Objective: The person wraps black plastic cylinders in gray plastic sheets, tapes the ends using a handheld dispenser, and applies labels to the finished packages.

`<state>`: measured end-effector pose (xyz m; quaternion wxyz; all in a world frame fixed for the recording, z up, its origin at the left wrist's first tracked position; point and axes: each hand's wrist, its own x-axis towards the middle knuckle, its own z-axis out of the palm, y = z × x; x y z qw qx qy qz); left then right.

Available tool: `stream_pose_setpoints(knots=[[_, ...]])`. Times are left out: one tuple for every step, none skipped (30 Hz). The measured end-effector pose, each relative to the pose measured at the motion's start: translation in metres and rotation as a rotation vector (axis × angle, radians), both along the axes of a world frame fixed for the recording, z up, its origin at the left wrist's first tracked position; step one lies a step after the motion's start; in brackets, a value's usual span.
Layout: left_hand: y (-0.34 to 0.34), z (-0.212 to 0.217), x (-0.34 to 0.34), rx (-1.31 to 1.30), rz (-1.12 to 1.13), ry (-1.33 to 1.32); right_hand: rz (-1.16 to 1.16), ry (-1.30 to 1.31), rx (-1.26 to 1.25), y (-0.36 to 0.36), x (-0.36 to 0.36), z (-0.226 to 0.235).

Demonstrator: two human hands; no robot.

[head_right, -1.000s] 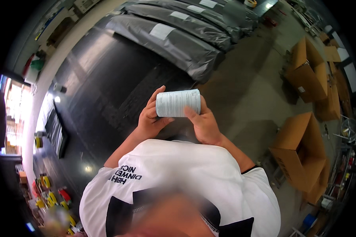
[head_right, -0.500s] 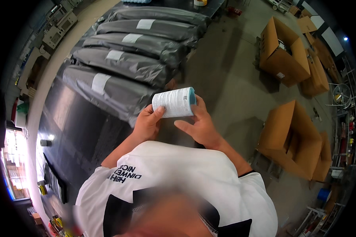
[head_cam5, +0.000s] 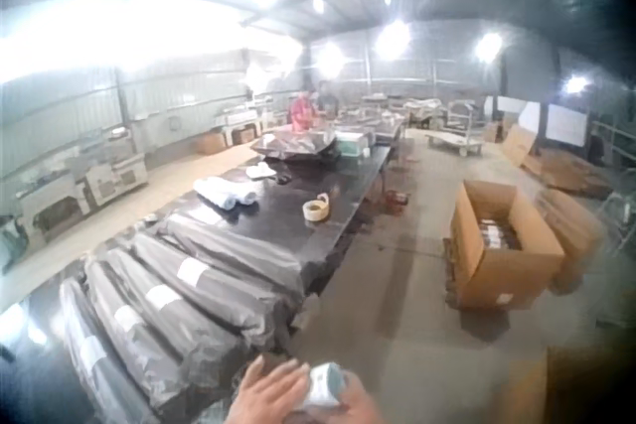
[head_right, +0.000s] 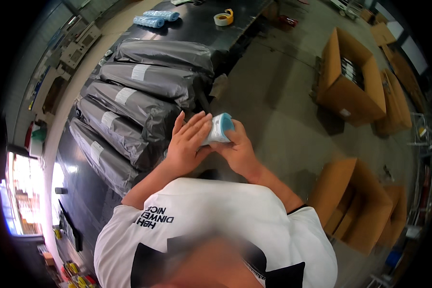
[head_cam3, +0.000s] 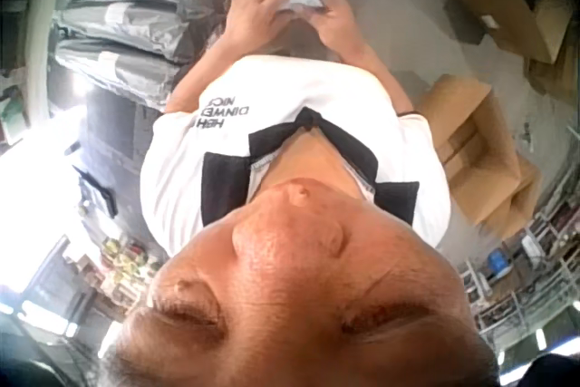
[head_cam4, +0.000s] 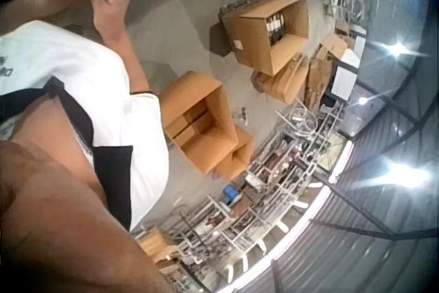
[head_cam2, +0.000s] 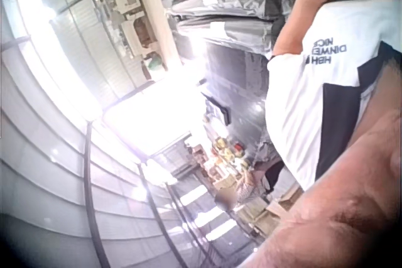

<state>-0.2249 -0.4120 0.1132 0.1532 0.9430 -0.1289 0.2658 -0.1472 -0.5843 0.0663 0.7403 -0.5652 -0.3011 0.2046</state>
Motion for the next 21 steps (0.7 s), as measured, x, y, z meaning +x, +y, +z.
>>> stream_pose_setpoints(knots=[[0.002, -0.002, 0.013, -0.004, 0.019, -0.011, -0.001, -0.038, -0.038, 0.004, 0.018, -0.003], [0.005, -0.003, 0.026, -0.010, 0.049, -0.027, 0.004, -0.064, -0.031, 0.012, 0.035, -0.005], [0.013, -0.003, 0.041, -0.017, 0.059, -0.032, 0.009, -0.088, -0.022, 0.021, 0.051, -0.007], [0.021, -0.006, 0.053, -0.030, 0.064, -0.030, 0.010, -0.106, -0.018, 0.030, 0.064, -0.008], [0.030, -0.008, 0.064, -0.043, 0.069, -0.027, 0.045, -0.098, -0.056, 0.039, 0.080, -0.006], [0.041, -0.010, 0.075, -0.070, 0.076, 0.005, 0.079, -0.091, -0.094, 0.047, 0.098, -0.001], [0.052, -0.008, 0.089, -0.099, 0.080, 0.024, 0.111, -0.097, -0.133, 0.057, 0.118, 0.009], [0.064, -0.006, 0.102, -0.128, 0.084, 0.043, 0.140, -0.070, -0.176, 0.065, 0.134, 0.014], [0.077, -0.004, 0.116, -0.158, 0.087, 0.063, 0.167, -0.042, -0.220, 0.073, 0.149, 0.019], [0.084, 0.001, 0.129, -0.188, 0.084, 0.059, 0.196, -0.008, -0.268, 0.079, 0.163, 0.024], [0.098, 0.003, 0.140, -0.519, 0.115, 0.255, 0.236, -0.018, -0.310, 0.087, 0.180, 0.031], [0.113, 0.005, 0.150, -0.852, 0.142, 0.449, 0.277, -0.029, -0.352, 0.094, 0.199, 0.037], [0.127, 0.004, 0.159, -1.193, 0.164, 0.637, 0.322, -0.041, -0.397, 0.098, 0.219, 0.042], [0.148, 0.002, 0.167, -1.425, 0.151, 0.640, 0.343, -0.055, -0.452, 0.100, 0.237, 0.044], [0.169, 0.005, 0.174, -1.758, 0.053, 0.573, 0.381, 0.019, -0.407, 0.103, 0.257, 0.043], [0.198, -0.002, 0.180, -1.855, 0.027, 0.508, 0.417, 0.096, -0.367, 0.104, 0.276, 0.041], [0.226, -0.011, 0.186, -1.954, -0.001, 0.444, 0.450, 0.177, -0.330, 0.104, 0.293, 0.039], [0.249, -0.010, 0.193, -2.006, 0.146, 0.356, 0.446, 0.233, -0.322, 0.104, 0.309, 0.036], [0.273, -0.009, 0.202, -2.047, 0.290, 0.265, 0.439, 0.283, -0.311, 0.105, 0.325, 0.033], [0.296, -0.002, 0.211, -2.000, 0.426, 0.183, 0.430, 0.331, -0.303, 0.107, 0.341, 0.032], [0.319, 0.007, 0.219, -1.943, 0.565, 0.098, 0.418, 0.356, -0.276, 0.110, 0.355, 0.030]])
